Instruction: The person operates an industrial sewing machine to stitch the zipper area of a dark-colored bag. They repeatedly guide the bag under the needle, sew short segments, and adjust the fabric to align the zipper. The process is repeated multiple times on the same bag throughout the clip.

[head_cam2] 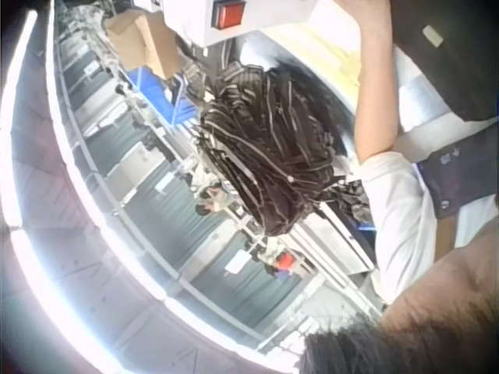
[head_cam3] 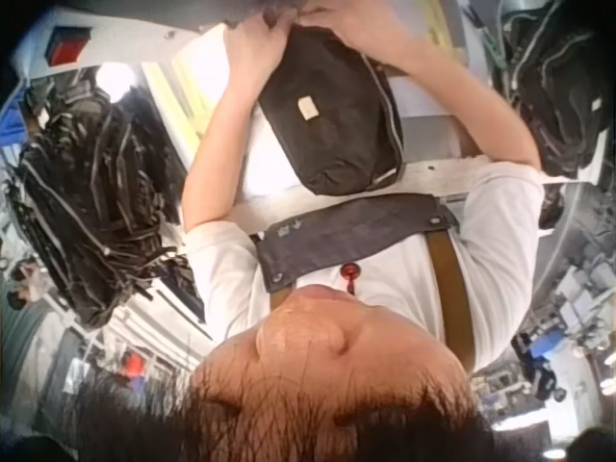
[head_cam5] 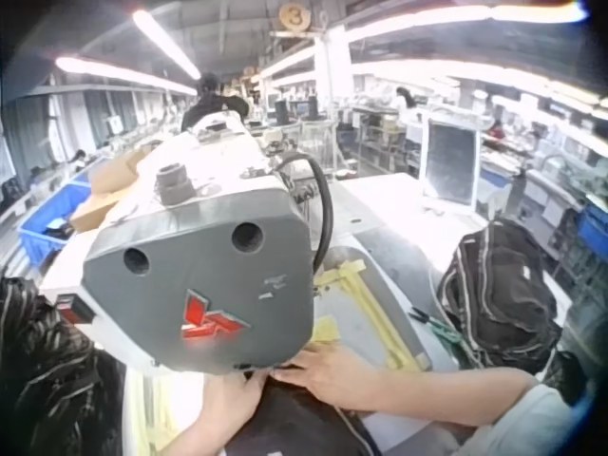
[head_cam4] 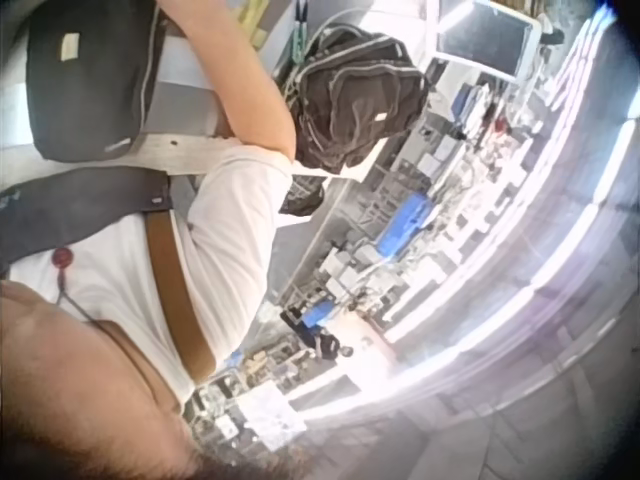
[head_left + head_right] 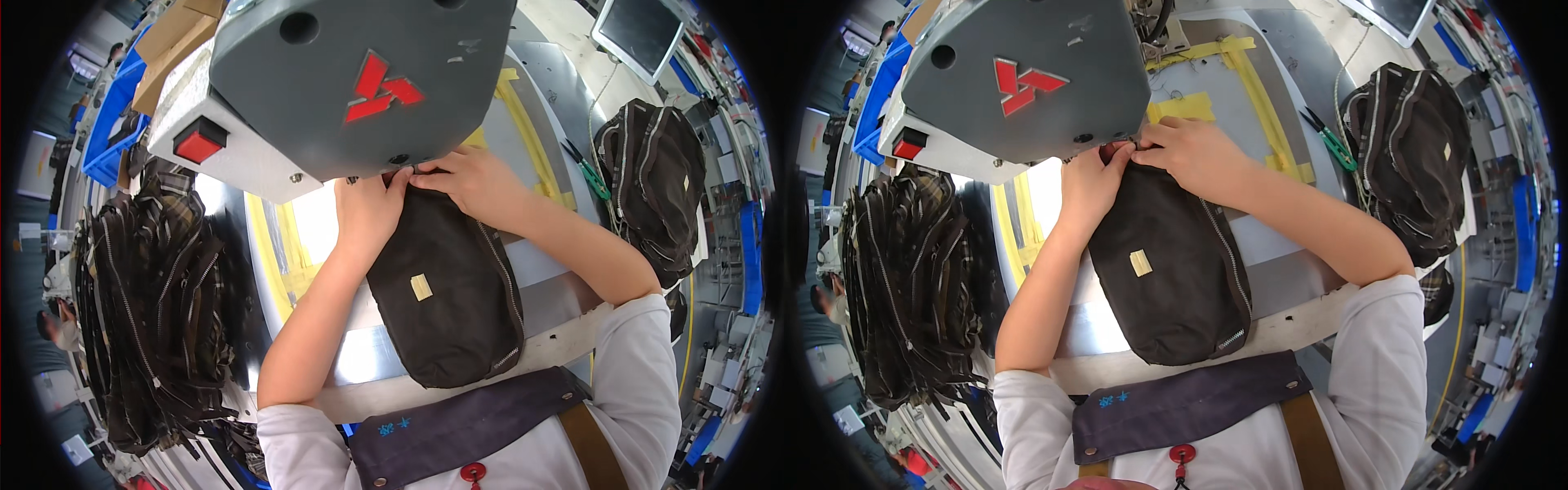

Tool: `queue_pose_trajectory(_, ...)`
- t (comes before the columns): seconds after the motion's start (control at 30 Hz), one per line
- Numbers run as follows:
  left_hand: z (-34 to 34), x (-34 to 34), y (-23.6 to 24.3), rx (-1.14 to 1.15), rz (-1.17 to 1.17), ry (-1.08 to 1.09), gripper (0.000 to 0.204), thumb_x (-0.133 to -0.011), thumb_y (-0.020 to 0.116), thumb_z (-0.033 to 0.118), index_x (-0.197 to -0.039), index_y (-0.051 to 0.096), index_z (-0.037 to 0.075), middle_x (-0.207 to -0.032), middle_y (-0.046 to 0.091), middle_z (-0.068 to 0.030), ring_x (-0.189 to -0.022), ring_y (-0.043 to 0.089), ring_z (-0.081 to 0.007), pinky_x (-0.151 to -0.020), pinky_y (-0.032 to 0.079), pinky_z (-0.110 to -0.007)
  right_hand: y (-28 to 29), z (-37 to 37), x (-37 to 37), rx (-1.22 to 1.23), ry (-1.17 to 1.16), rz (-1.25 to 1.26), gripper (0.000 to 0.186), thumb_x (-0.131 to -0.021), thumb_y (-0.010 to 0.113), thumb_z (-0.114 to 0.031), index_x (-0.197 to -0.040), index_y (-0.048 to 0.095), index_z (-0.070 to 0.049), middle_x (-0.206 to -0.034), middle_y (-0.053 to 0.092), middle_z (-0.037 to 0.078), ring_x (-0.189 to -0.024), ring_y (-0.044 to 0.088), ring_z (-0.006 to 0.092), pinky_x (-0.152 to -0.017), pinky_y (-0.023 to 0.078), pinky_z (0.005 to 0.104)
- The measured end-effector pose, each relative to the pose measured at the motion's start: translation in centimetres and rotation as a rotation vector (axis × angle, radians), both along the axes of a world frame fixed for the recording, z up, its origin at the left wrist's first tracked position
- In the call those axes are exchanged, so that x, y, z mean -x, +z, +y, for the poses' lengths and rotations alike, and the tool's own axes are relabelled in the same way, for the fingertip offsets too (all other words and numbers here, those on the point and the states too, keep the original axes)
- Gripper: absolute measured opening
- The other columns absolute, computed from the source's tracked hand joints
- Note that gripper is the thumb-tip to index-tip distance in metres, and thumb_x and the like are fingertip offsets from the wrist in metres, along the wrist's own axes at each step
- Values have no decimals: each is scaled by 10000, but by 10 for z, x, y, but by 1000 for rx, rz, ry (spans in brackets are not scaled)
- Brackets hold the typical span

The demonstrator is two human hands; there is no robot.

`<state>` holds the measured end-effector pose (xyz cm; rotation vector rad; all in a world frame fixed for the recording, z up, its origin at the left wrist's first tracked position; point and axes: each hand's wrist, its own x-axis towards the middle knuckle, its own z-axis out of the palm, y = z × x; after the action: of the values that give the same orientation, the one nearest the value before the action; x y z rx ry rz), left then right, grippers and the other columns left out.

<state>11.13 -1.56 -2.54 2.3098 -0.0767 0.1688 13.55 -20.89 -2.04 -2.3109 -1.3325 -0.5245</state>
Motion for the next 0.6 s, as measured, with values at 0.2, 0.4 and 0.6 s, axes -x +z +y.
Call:
queue_pose_trajectory(0.2, 3, -6, -2, -51, -94, -28, 269, -900, 649, 251, -1000, 676, 3, -855, 695, -164, -819, 653, -353, -765, 492, -417, 5, 5, 2, 129, -28, -98, 219, -793, 588, -78, -990, 681, -99, -951, 562, 34, -850, 609, 192, -715, 520, 333)
queue_pose_trajectory(0.4, 9, 24, 12, -294, -342, -98, 243, -841, 694, 160, -1032, 667, 13, -974, 679, -150, -913, 633, -336, -770, 490, -428, 2, 4, 4, 74, -62, -56, 199, -804, 580, -99, -976, 680, -104, -963, 569, 28, -852, 611, 194, -713, 518, 337)
queue_pose_trajectory(0.6, 14, 35, 9, -243, -391, -299, 360, -797, 735, 180, -1093, 651, -6, -1115, 647, -133, -1043, 609, -318, -885, 501, -403, 0, 6, 5, 49, -77, -26, 201, -797, 589, -77, -970, 685, -111, -995, 596, 23, -870, 615, 201, -716, 524, 347)
